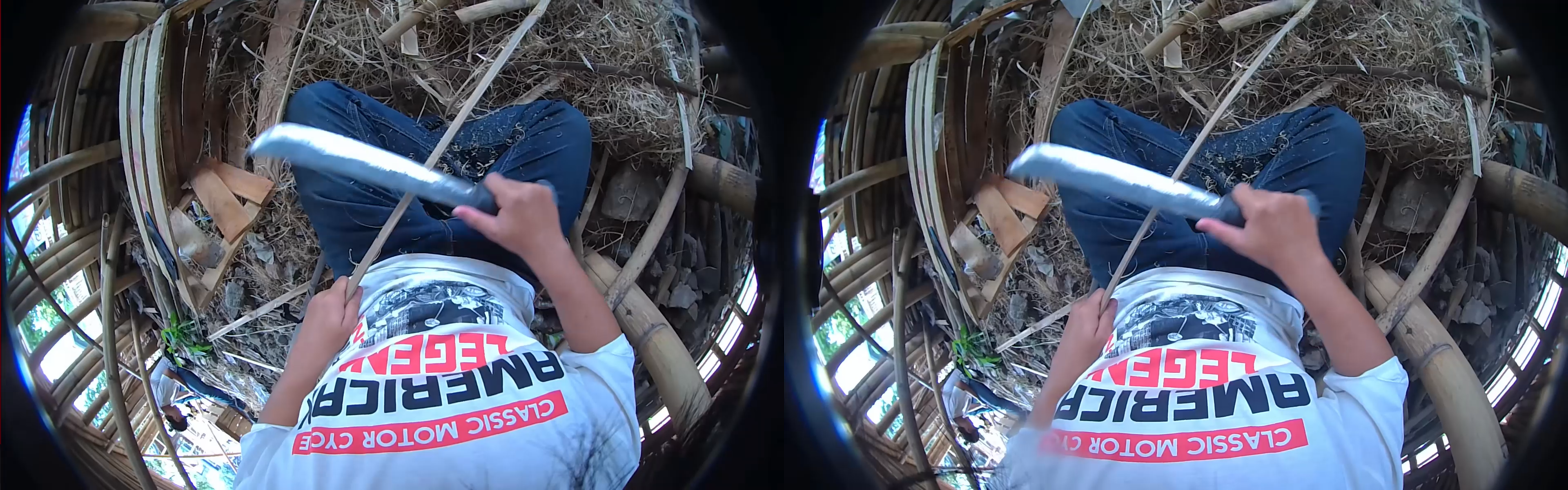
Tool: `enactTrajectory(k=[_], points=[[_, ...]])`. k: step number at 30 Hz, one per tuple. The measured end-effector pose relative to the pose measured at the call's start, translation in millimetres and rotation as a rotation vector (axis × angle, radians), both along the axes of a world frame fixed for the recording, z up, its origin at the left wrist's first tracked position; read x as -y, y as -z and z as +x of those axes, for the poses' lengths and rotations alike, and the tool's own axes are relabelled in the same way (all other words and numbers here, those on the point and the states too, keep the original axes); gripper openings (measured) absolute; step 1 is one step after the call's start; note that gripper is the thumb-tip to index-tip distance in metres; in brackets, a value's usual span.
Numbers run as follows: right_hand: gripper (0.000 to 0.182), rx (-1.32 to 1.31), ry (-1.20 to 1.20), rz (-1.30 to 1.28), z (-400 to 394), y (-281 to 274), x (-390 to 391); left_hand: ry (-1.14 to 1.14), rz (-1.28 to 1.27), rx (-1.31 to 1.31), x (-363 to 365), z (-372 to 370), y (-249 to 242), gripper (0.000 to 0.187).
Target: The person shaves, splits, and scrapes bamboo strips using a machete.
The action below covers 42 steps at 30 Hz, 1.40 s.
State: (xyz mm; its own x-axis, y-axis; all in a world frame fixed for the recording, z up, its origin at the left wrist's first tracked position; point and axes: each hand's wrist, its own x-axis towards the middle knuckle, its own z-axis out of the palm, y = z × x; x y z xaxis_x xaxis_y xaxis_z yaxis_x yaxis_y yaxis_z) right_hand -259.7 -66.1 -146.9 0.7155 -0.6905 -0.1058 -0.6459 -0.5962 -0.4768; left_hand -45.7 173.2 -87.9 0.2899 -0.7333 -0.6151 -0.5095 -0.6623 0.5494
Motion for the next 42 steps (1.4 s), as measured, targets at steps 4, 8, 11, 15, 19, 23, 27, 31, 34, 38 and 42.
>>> enactTrajectory(k=[4,8,11,15,19,23,27,31,34,38,42], points=[[0.061,-0.148,0.283,0.064,-23.9,13.7,50.8,-0.009,0.038,-0.013,-5.5,-0.7,-2.7,0.020],[0.062,-0.175,0.417,0.019,-49.3,30.1,95.7,0.021,0.025,0.019,-3.1,-1.0,-0.1,0.021],[0.061,-0.121,0.411,0.043,-43.1,21.4,91.0,0.006,0.042,0.004,-1.9,-0.6,0.2,0.020],[0.057,-0.047,0.237,0.203,-15.7,1.2,41.9,0.017,0.053,0.018,3.0,-2.0,-1.3,0.020],[0.054,0.003,-0.025,0.059,-0.4,4.5,7.8,0.030,0.094,-0.019,3.8,1.5,-0.2,0.022],[0.056,-0.031,0.051,-0.005,-7.1,15.6,33.8,-0.008,0.095,-0.052,3.6,2.6,-3.3,0.022],[0.060,-0.157,0.407,0.083,-28.4,28.7,95.5,-0.022,0.067,-0.060,1.7,0.3,-1.7,0.020],[0.058,-0.132,0.467,0.023,-36.8,32.6,119.3,-0.004,0.089,-0.060,6.5,1.3,0.4,0.020],[0.055,-0.099,0.359,0.111,-20.0,18.1,89.7,-0.020,0.096,-0.085,10.6,2.4,-1.2,0.020],[0.057,-0.057,0.119,0.049,-7.3,24.6,58.8,-0.091,0.085,-0.204,-2.0,9.6,10.0,0.021],[0.059,-0.173,0.123,-0.082,-11.2,33.5,87.3,-0.083,0.104,-0.223,-7.7,14.6,11.8,0.021]])
